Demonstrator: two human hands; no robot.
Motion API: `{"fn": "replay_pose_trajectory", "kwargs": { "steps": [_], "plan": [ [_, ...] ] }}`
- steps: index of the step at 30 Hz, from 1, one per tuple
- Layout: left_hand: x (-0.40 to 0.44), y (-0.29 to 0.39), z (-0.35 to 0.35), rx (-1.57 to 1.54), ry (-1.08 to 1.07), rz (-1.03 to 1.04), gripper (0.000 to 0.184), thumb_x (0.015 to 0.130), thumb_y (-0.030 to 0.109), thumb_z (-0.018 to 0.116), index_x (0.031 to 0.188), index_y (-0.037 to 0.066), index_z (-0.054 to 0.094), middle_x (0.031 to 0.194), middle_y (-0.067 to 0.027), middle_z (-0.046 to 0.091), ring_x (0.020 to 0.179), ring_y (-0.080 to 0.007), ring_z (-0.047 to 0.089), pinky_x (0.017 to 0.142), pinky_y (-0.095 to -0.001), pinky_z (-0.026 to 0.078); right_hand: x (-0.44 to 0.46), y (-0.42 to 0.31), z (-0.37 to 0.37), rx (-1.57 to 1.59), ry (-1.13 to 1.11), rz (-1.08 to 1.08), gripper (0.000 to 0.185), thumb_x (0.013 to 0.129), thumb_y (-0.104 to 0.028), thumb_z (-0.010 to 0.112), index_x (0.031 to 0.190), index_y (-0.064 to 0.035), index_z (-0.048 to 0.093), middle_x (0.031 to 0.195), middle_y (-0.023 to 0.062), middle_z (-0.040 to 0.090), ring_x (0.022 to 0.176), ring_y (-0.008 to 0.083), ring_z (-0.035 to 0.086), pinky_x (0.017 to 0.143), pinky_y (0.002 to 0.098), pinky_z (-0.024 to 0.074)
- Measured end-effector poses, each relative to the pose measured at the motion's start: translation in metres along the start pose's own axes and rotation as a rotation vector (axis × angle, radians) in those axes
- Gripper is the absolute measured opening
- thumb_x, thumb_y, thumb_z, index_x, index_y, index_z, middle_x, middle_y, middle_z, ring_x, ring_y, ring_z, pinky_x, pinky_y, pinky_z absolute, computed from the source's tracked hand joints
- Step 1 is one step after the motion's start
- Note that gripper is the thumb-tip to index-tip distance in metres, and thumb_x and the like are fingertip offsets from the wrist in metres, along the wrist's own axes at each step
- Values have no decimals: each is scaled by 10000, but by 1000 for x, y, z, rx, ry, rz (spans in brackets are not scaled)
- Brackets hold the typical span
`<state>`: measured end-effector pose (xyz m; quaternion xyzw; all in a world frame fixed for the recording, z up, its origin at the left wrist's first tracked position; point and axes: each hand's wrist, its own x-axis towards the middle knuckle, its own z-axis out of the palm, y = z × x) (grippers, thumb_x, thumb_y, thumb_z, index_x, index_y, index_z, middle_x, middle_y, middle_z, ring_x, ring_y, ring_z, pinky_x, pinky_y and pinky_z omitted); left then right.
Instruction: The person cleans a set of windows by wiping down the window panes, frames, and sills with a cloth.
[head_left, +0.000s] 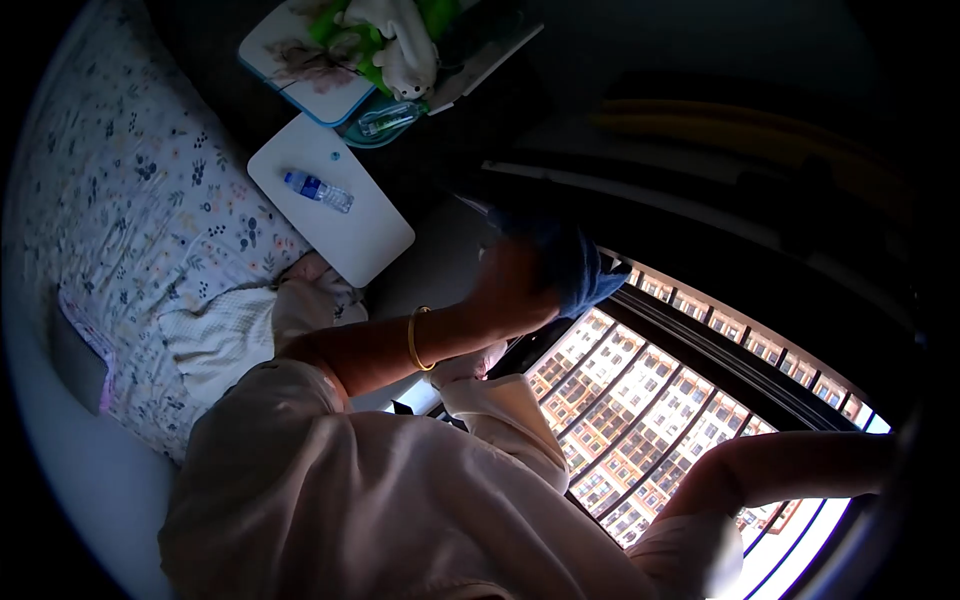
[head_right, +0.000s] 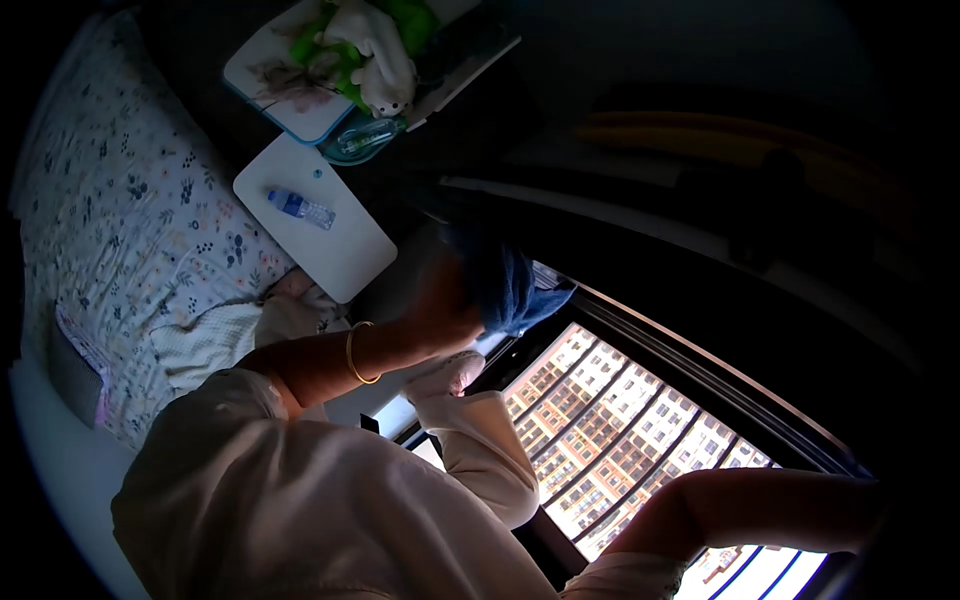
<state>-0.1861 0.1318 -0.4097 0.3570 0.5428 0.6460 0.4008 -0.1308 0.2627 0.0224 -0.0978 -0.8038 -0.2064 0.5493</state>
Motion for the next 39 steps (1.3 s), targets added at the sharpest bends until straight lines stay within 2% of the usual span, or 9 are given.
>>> {"fn": "replay_pose_trajectory", "kwargs": {
  "steps": [2, 5, 10, 14, 23, 26, 29, 35, 39],
  "plan": [
    [6, -34, 1, 259, 318, 92, 315, 802, 195, 613, 1042, -6, 584, 1000, -274, 592, 1021, -383, 554, 934, -427, 406, -1, -2, 1, -10, 1, -14, 518, 820, -135, 574, 1327, -64, 492, 1498, 122, 286, 1245, 285, 451, 1009, 375, 442],
    [29, -92, 11, -110, 539, 11, 342, 843, 209, 588, 1111, -1, 561, 1109, -267, 565, 1086, -438, 502, 962, -445, 382, -4, -2, 2, -13, -7, -13, 520, 819, -136, 573, 1327, -60, 491, 1502, 122, 277, 1255, 286, 437, 1018, 378, 432],
    [28, -180, -10, 88, 240, -400, 394, 915, 281, 476, 1176, -6, 548, 1060, -237, 619, 982, -330, 616, 878, -395, 454, -7, 0, 6, -25, -24, -19, 522, 818, -137, 572, 1326, -53, 487, 1507, 123, 263, 1273, 289, 415, 1033, 382, 417],
    [43, -307, -32, 588, -105, -355, 372, 905, 273, 464, 1142, 1, 554, 1120, -262, 599, 1038, -426, 565, 869, -456, 465, -7, 0, 7, -33, -32, -30, 524, 816, -138, 571, 1326, -47, 485, 1512, 123, 252, 1287, 291, 397, 1045, 385, 405],
    [58, -173, -62, 245, -157, -437, 483, 939, 377, 438, 1249, 12, 499, 1167, -208, 599, 1084, -329, 569, 915, -371, 433, -10, 2, 8, -38, -43, -43, 529, 813, -140, 569, 1324, -34, 480, 1523, 123, 227, 1318, 296, 358, 1072, 393, 377],
    [38, -182, -34, -89, 139, -134, 458, 909, 350, 509, 1186, -12, 557, 1130, -224, 618, 1056, -365, 582, 904, -395, 433, -8, 3, 6, -53, -36, -54, 531, 812, -141, 568, 1324, -29, 478, 1527, 123, 218, 1328, 298, 344, 1081, 395, 367],
    [35, -173, -42, -165, 38, -329, 462, 898, 308, 539, 1236, -6, 522, 1140, -183, 615, 1059, -331, 583, 913, -371, 430, -6, 3, 6, -61, -41, -66, 533, 812, -141, 568, 1324, -25, 476, 1530, 123, 210, 1339, 299, 331, 1090, 398, 358],
    [58, -216, -47, 405, -52, 21, 360, 913, 186, 406, 1196, -1, 525, 1207, -250, 553, 1087, -383, 536, 892, -414, 456, -7, 6, 9, -18, -57, -66, 537, 810, -143, 566, 1323, -16, 472, 1537, 123, 193, 1360, 303, 305, 1108, 403, 340],
    [69, -263, -52, 539, -224, -285, 390, 936, 238, 362, 1208, 8, 521, 1191, -242, 570, 1093, -379, 546, 908, -425, 446, -3, 7, 4, -40, -66, -44, 541, 816, -189, 556, 1321, -13, 474, 1549, 144, 135, 1399, 312, 223, 1115, 431, 319]
  ]
}}
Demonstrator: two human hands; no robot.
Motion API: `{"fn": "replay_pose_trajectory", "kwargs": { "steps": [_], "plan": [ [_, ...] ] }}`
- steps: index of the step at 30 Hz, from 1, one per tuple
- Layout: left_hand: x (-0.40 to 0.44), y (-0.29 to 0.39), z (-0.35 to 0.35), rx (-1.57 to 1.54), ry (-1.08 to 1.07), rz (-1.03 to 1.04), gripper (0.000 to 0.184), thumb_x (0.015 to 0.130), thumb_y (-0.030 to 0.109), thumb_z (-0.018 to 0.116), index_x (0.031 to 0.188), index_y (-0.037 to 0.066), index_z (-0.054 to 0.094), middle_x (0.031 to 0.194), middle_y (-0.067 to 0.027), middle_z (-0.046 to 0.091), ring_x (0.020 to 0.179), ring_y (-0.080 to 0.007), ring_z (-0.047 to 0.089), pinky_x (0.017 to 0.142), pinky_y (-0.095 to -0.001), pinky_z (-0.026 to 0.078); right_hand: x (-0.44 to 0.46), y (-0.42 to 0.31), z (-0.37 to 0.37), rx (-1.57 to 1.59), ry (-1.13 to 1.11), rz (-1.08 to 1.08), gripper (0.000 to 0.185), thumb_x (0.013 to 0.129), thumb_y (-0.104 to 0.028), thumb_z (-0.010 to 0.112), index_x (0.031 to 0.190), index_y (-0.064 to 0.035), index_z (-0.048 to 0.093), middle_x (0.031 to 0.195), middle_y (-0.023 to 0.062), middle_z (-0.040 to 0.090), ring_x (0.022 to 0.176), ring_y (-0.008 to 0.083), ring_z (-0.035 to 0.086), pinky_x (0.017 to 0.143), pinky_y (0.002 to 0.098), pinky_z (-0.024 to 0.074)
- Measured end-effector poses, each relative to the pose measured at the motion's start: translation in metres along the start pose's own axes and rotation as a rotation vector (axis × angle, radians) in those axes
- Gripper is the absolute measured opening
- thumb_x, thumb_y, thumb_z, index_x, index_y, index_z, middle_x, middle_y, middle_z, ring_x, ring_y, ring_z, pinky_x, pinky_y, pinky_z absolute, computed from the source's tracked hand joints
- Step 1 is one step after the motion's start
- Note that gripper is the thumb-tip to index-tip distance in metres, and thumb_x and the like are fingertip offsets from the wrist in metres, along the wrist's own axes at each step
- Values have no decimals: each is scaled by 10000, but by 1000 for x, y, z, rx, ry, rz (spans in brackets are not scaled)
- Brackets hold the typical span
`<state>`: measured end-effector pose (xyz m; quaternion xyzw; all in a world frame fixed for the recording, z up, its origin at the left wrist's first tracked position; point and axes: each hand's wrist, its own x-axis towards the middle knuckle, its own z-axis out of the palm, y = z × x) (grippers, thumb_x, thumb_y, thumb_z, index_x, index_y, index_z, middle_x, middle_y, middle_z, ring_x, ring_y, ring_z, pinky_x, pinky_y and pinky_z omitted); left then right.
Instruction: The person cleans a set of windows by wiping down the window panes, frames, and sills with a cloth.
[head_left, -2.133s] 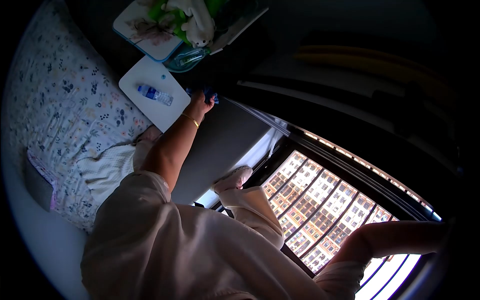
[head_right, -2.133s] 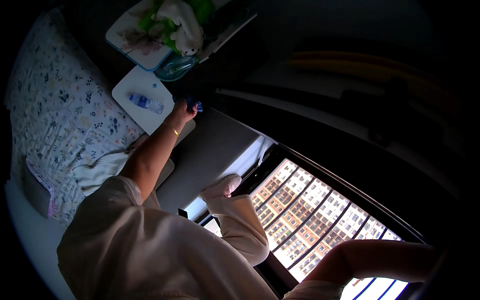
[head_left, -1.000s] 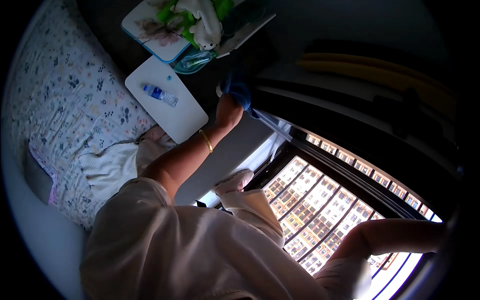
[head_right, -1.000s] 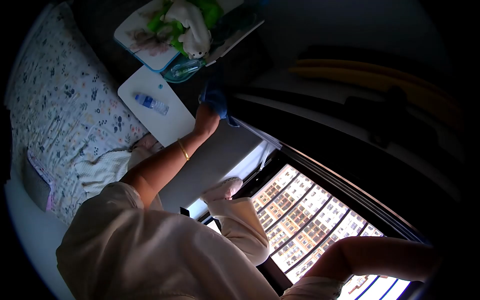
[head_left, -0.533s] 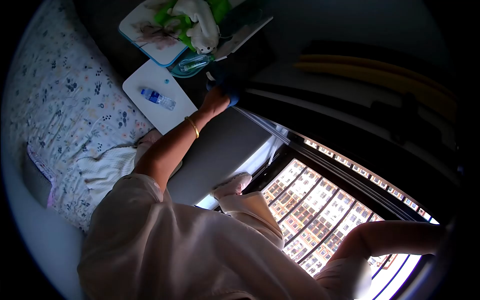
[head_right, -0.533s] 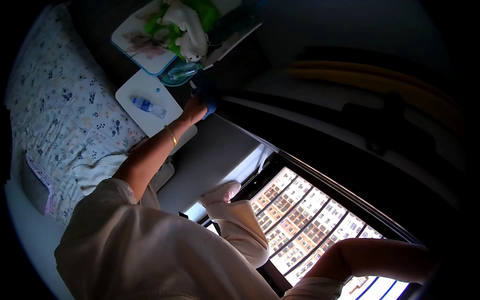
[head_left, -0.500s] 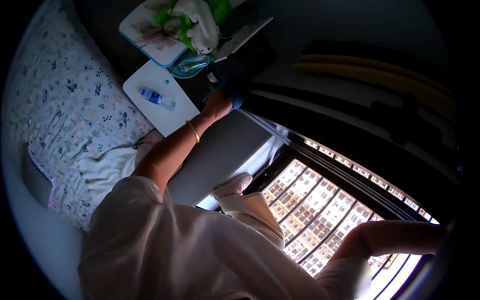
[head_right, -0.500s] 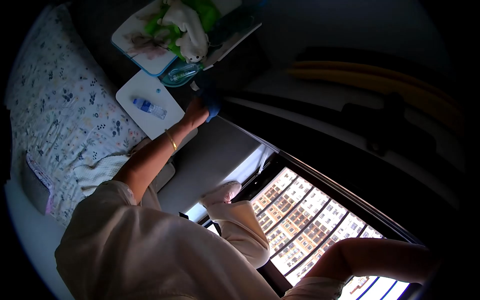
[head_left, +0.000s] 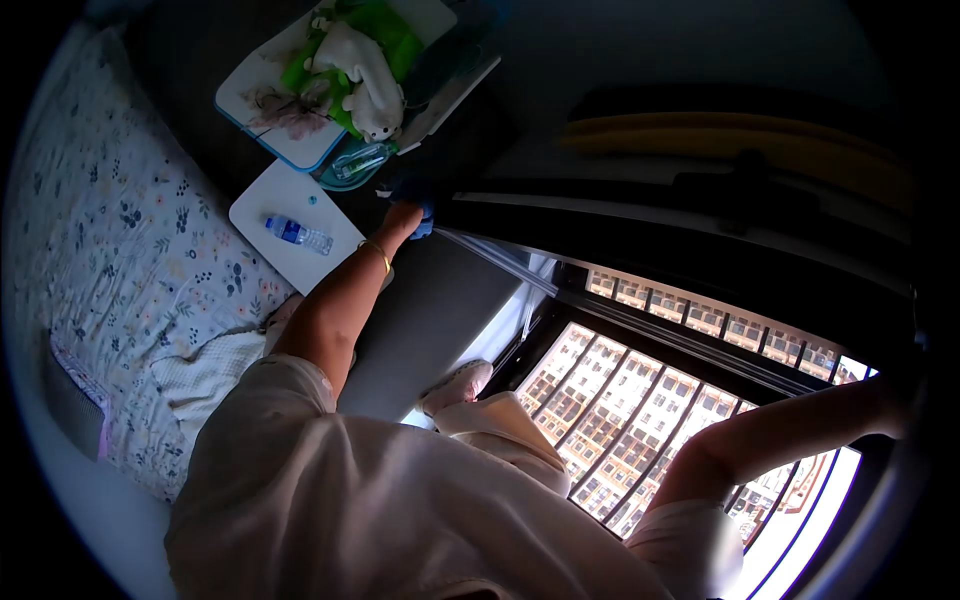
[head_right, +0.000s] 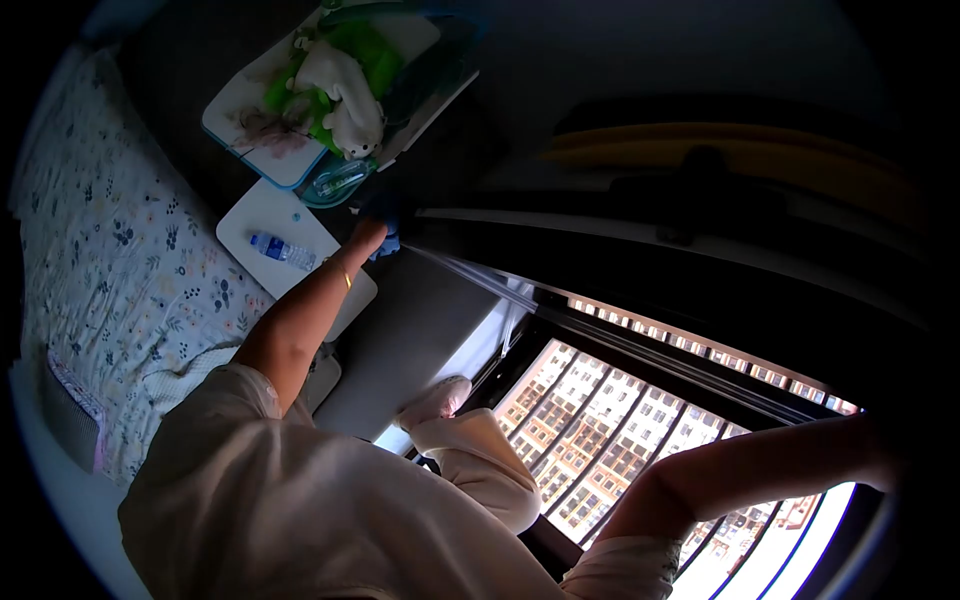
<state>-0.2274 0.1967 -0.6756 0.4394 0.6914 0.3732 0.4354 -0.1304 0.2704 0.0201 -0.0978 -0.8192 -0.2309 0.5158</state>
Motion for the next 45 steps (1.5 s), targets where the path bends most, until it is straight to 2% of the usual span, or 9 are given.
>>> {"fn": "replay_pose_trajectory", "kwargs": {
  "steps": [2, 7, 14, 20, 22, 24, 30, 36, 45],
  "plan": [
    [4, 32, 0, -435, 27, -274, 437, 954, 292, 353, 1254, 10, 497, 1221, -252, 557, 1138, -377, 529, 935, -413, 433, 5, -5, -5, -148, 26, -22, 541, 822, -203, 551, 1323, -14, 473, 1546, 153, 139, 1398, 314, 222, 1114, 433, 319],
    [-91, 127, -11, -919, 218, -135, 507, 951, 355, 466, 1312, 0, 442, 1241, -200, 548, 1173, -287, 510, 986, -333, 388, -1, -8, 1, -226, 51, 37, 540, 858, -276, 513, 1343, -44, 470, 1531, 193, 164, 1413, 322, 176, 1137, 468, 234],
    [-104, 207, 43, -2313, -1083, 337, 268, 976, 248, 479, 1164, 62, 525, 1098, -92, 584, 1025, -193, 567, 939, -328, 458, -4, 9, -11, -432, 87, 27, 422, 881, -277, 540, 1255, -79, 536, 1351, 150, 349, 1229, 264, 353, 962, 392, 363],
    [-76, 184, 32, -2359, -1309, 76, 327, 947, 350, 501, 1080, 59, 569, 1055, -85, 610, 976, -201, 579, 911, -312, 453, -11, 28, -28, -571, 76, -7, 304, 904, -267, 565, 1157, -102, 606, 1168, 107, 538, 1044, 202, 540, 787, 315, 499],
    [-82, 154, 25, -2497, -1067, -501, 359, 900, 411, 561, 1076, 99, 577, 979, -34, 597, 899, -168, 571, 880, -270, 452, -13, 41, -40, -659, 65, -28, 268, 912, -263, 574, 1124, -110, 630, 1107, 93, 601, 982, 181, 602, 729, 290, 545],
    [-77, 150, 25, -2579, -1321, -606, 279, 895, 399, 550, 903, 121, 551, 842, -7, 573, 815, -144, 562, 786, -264, 464, -14, 51, -47, -742, 48, -114, 234, 919, -260, 582, 1092, -118, 653, 1046, 79, 664, 920, 161, 664, 671, 264, 591],
    [-57, 250, -22, -2496, -1515, -1138, 240, 905, 348, 563, 815, 125, 552, 714, 19, 565, 740, -134, 579, 795, -253, 479, -15, 42, -30, -672, 89, -355, 209, 914, -262, 585, 1115, -264, 642, 1242, 90, 553, 1289, 352, 379, 726, 338, 617],
    [-53, 433, -117, -2202, -1665, -633, 237, 913, 310, 526, 766, 126, 555, 655, 9, 563, 637, -134, 556, 674, -258, 465, -16, -2, 16, -514, 167, -92, 390, 889, -229, 513, 1239, -66, 557, 1435, 277, 289, 1306, 433, 299, 1058, 541, 242],
    [-111, 530, -166, -2193, -1724, 443, 279, 926, 254, 471, 693, 128, 558, 568, -8, 560, 483, -133, 522, 492, -266, 445, -9, -31, -3, -493, 19, 214, 500, 743, -173, 617, 1240, -169, 569, 1461, 266, 254, 1354, 469, 197, 1093, 588, 150]
  ]
}}
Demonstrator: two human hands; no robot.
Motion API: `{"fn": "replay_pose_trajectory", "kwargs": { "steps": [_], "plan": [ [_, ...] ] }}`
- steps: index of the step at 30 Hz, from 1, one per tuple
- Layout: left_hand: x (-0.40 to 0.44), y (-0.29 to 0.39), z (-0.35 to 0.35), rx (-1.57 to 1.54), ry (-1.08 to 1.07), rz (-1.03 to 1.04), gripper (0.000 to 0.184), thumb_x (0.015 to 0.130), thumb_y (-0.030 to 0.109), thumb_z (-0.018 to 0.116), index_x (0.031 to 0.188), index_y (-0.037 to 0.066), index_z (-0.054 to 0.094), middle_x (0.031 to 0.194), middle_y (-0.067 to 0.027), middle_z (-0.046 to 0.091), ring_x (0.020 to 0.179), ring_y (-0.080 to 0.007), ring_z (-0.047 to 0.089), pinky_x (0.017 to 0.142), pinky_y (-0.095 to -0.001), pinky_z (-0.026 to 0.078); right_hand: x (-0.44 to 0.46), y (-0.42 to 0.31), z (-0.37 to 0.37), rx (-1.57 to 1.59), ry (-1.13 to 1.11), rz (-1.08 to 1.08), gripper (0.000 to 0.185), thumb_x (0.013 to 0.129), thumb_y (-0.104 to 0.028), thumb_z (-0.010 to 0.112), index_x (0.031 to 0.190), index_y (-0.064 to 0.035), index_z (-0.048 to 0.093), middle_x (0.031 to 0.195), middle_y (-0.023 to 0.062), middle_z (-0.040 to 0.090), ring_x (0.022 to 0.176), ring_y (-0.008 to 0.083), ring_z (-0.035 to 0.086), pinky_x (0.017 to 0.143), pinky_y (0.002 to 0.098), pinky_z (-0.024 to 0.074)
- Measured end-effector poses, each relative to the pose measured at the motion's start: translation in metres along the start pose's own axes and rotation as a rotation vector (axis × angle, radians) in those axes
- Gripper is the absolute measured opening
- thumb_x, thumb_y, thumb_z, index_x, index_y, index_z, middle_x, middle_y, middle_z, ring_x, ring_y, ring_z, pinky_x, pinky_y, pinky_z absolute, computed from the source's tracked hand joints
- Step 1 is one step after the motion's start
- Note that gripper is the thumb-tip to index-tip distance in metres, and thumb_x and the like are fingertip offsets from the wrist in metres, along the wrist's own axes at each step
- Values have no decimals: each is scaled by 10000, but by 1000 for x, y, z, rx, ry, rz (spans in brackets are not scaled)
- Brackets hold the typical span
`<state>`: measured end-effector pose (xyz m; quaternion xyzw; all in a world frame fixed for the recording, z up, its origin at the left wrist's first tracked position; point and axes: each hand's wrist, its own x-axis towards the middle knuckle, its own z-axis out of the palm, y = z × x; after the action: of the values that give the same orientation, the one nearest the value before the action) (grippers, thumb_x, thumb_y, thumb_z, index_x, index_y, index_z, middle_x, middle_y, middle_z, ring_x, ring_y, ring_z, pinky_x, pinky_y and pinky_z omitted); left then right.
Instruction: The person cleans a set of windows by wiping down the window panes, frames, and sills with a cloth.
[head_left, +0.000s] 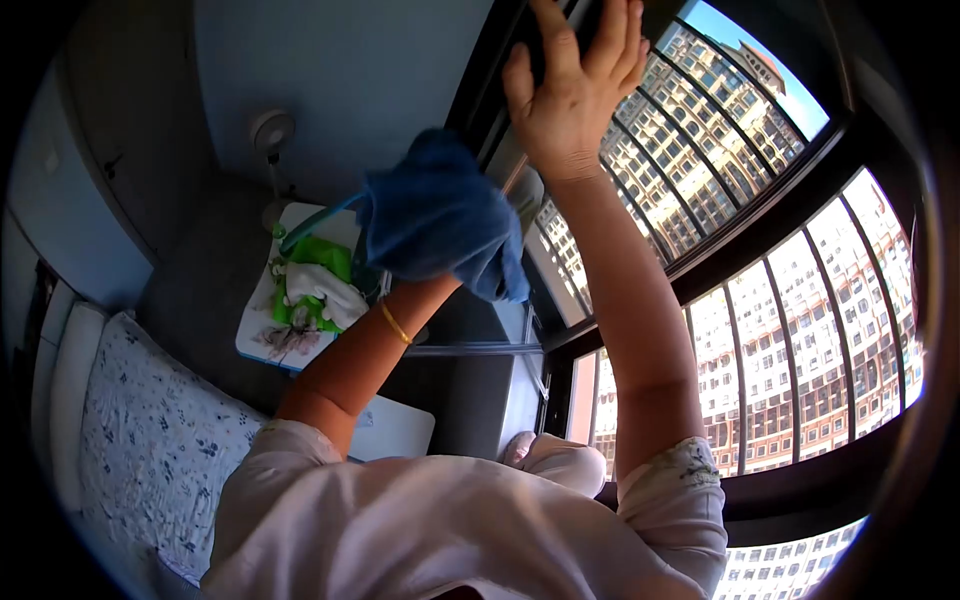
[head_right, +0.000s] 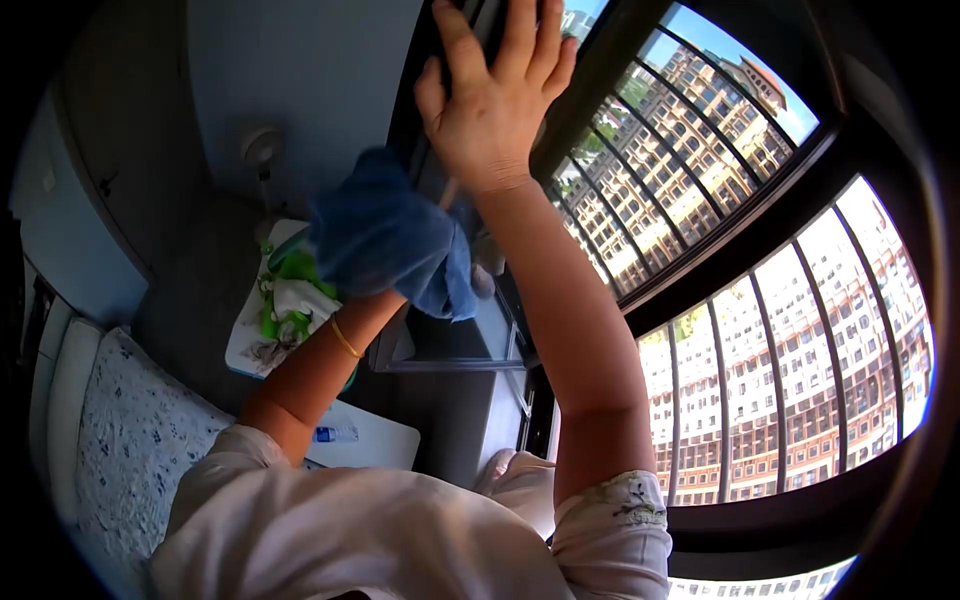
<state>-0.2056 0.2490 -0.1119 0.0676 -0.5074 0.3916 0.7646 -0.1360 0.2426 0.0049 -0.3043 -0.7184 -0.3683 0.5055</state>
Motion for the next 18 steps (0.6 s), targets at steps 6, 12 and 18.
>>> {"fn": "replay_pose_trajectory", "kwargs": {
  "steps": [6, 12, 18],
  "plan": [
    [10, -37, 23, -61, -202, -36, 328, 934, 217, 434, 644, 129, 560, 509, -19, 557, 381, -133, 500, 371, -271, 431, 5, 9, 3, -26, 90, -26, 481, 734, -211, 636, 1213, -209, 589, 1486, 235, 236, 1367, 463, 206, 1070, 610, 175],
    [13, -45, 36, -250, -230, -93, 322, 933, 194, 420, 646, 127, 551, 513, -34, 546, 351, -142, 474, 316, -279, 411, 7, 6, -2, -7, -10, 13, 495, 767, -184, 625, 1256, -172, 555, 1493, 279, 170, 1381, 499, 127, 1095, 615, 122],
    [-16, -41, 27, -100, -18, -31, 135, 887, 240, 516, 902, 109, 487, 826, -71, 488, 684, -198, 429, 587, -300, 363, -14, 1, -30, 46, -246, -63, 686, 809, -305, 664, 1408, -149, 369, 1499, 288, 114, 1395, 490, 83, 1105, 597, 142]
  ]
}}
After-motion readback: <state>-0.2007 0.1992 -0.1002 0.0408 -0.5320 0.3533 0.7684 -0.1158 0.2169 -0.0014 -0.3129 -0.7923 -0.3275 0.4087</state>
